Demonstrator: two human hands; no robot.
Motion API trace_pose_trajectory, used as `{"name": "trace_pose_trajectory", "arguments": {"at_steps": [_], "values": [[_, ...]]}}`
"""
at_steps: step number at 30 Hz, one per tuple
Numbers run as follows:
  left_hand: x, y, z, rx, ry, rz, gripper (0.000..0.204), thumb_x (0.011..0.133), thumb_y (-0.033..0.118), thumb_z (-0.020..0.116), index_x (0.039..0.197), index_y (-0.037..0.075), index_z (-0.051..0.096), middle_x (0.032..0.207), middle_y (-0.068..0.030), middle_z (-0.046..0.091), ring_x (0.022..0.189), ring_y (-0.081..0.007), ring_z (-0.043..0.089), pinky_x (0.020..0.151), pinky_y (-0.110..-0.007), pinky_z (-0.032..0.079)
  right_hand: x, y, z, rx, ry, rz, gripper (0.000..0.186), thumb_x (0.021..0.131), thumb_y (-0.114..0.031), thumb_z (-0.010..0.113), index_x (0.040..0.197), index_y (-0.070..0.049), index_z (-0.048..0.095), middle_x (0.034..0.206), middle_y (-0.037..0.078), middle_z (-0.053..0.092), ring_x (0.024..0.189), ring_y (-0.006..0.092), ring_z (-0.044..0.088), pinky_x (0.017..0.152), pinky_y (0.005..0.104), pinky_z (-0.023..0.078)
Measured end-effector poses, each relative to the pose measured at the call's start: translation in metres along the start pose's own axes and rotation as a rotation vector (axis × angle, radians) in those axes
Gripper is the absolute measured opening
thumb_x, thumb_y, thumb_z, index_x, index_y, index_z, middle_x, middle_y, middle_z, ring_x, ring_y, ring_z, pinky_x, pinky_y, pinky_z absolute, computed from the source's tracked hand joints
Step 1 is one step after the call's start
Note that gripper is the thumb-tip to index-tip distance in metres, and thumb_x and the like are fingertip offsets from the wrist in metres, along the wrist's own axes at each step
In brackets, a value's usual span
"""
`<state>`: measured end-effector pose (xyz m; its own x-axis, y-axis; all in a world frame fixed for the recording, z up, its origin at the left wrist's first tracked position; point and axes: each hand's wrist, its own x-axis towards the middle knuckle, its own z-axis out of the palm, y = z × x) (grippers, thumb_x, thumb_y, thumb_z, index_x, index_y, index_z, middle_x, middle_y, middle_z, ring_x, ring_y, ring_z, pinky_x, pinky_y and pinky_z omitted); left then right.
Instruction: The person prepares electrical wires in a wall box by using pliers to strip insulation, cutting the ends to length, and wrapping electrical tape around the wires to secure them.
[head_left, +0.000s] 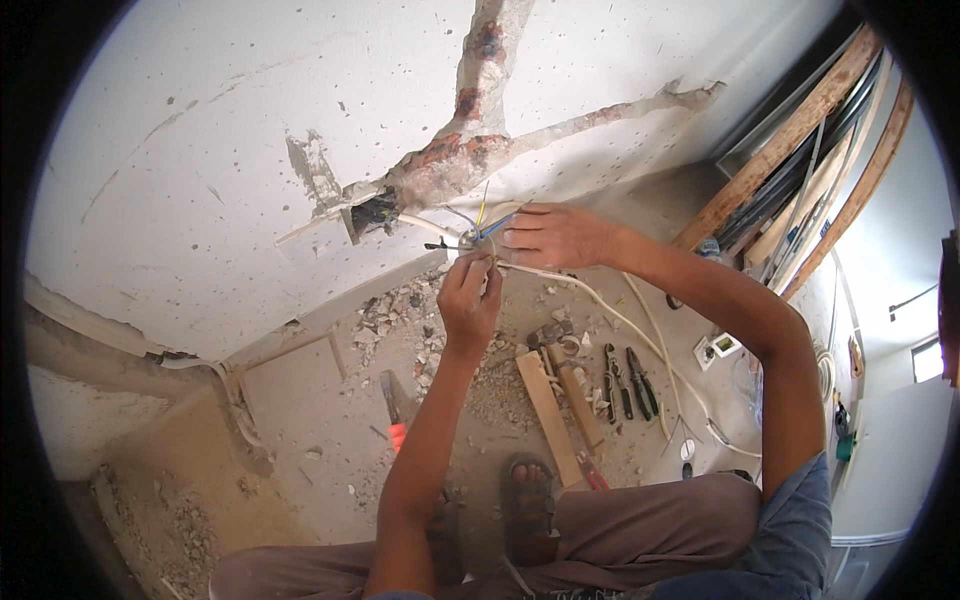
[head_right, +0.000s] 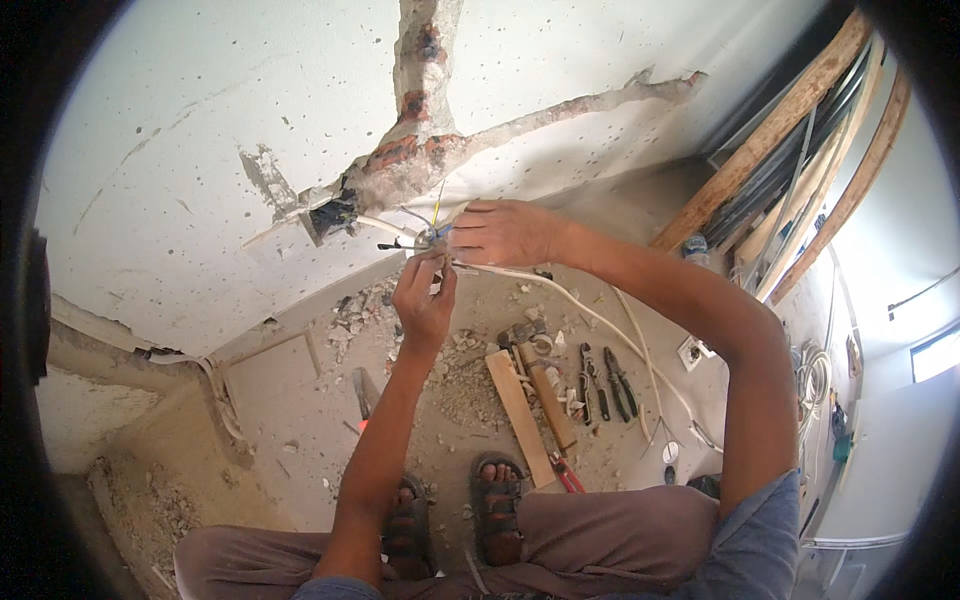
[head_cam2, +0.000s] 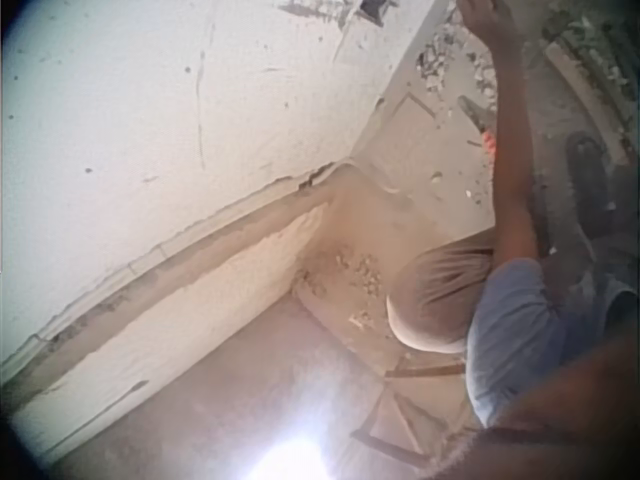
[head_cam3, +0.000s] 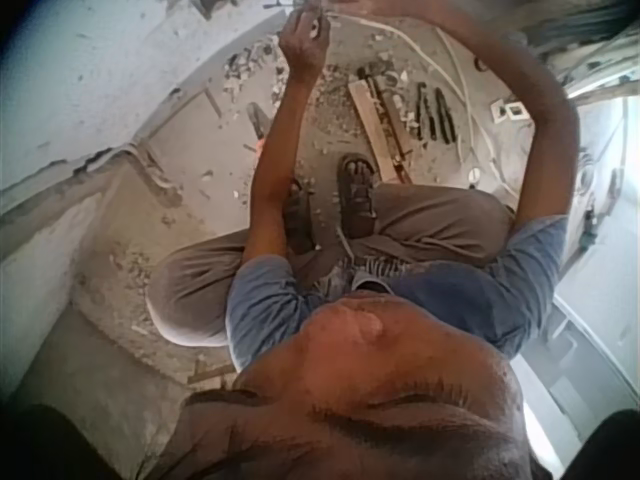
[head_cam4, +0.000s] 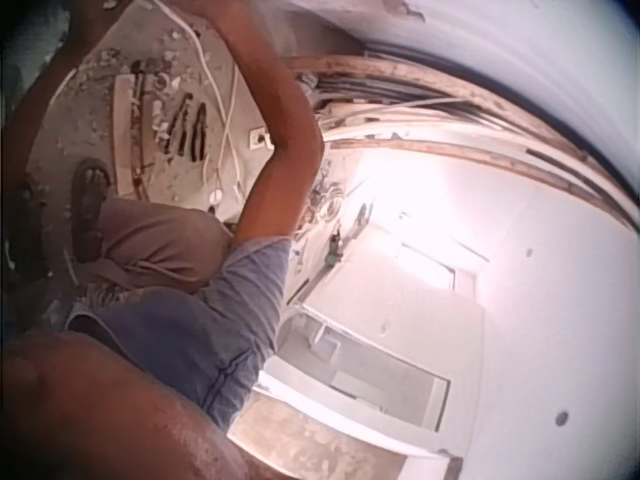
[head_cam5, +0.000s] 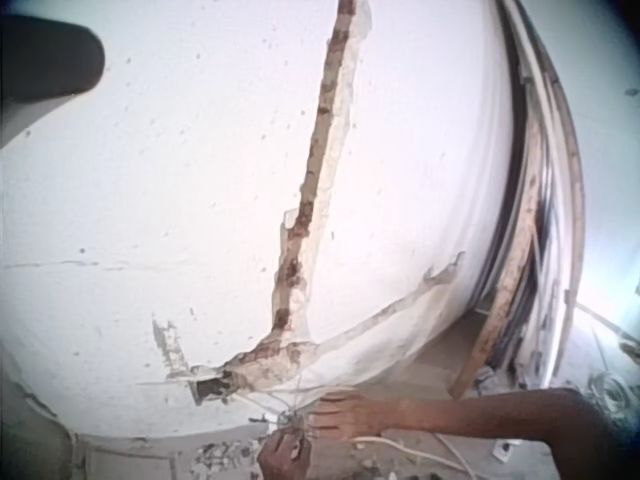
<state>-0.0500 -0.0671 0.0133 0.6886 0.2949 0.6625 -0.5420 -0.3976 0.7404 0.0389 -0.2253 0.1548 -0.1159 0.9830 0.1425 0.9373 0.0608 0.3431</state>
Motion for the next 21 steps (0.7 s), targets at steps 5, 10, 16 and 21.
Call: {"name": "trace_pose_trajectory", "arguments": {"at_steps": [5, 10, 16, 21], "values": [[0.005, -0.003, -0.005, 0.051, -0.007, 0.065, 0.015, 0.084, -0.004, 0.073, 0.098, -0.003, 0.068, 0.101, -0.0160, 0.071, 0.083, -0.0263, 0.069, 0.065, -0.033, 0.057, 0.001, -0.003, 0.002, -0.034, -0.078, 0.086, 0.013, 0.079, -0.015, 0.062, 0.091, -0.009, 0.062, 0.100, 0.002, 0.057, 0.102, 0.0199, 0.059, 0.092, 0.0345, 0.051], [0.007, -0.006, -0.007, 0.039, -0.011, 0.075, 0.024, 0.082, -0.001, 0.075, 0.106, 0.002, 0.072, 0.102, -0.0127, 0.072, 0.089, -0.0304, 0.070, 0.076, -0.037, 0.057, 0.000, -0.010, 0.001, 0.061, -0.071, 0.252, 0.011, 0.083, -0.014, 0.060, 0.091, -0.007, 0.063, 0.101, 0.004, 0.058, 0.104, 0.0229, 0.060, 0.092, 0.0368, 0.053], [0.014, -0.004, -0.010, 0.111, -0.074, 0.099, 0.020, 0.086, 0.005, 0.074, 0.106, 0.005, 0.074, 0.107, -0.0099, 0.073, 0.086, -0.0270, 0.073, 0.071, -0.035, 0.058, 0.002, -0.013, -0.002, 0.186, -0.129, 0.388, 0.013, 0.084, -0.011, 0.063, 0.095, -0.005, 0.061, 0.099, 0.009, 0.056, 0.097, 0.0268, 0.060, 0.083, 0.0391, 0.053], [0.017, -0.018, -0.012, 0.155, -0.084, 0.190, 0.021, 0.085, 0.006, 0.074, 0.106, 0.008, 0.074, 0.105, -0.0080, 0.074, 0.083, -0.0271, 0.073, 0.069, -0.035, 0.059, 0.007, -0.014, 0.002, 0.293, -0.121, 0.508, 0.010, 0.084, -0.012, 0.066, 0.089, -0.003, 0.064, 0.093, 0.010, 0.061, 0.089, 0.0291, 0.064, 0.078, 0.0422, 0.053]]}}
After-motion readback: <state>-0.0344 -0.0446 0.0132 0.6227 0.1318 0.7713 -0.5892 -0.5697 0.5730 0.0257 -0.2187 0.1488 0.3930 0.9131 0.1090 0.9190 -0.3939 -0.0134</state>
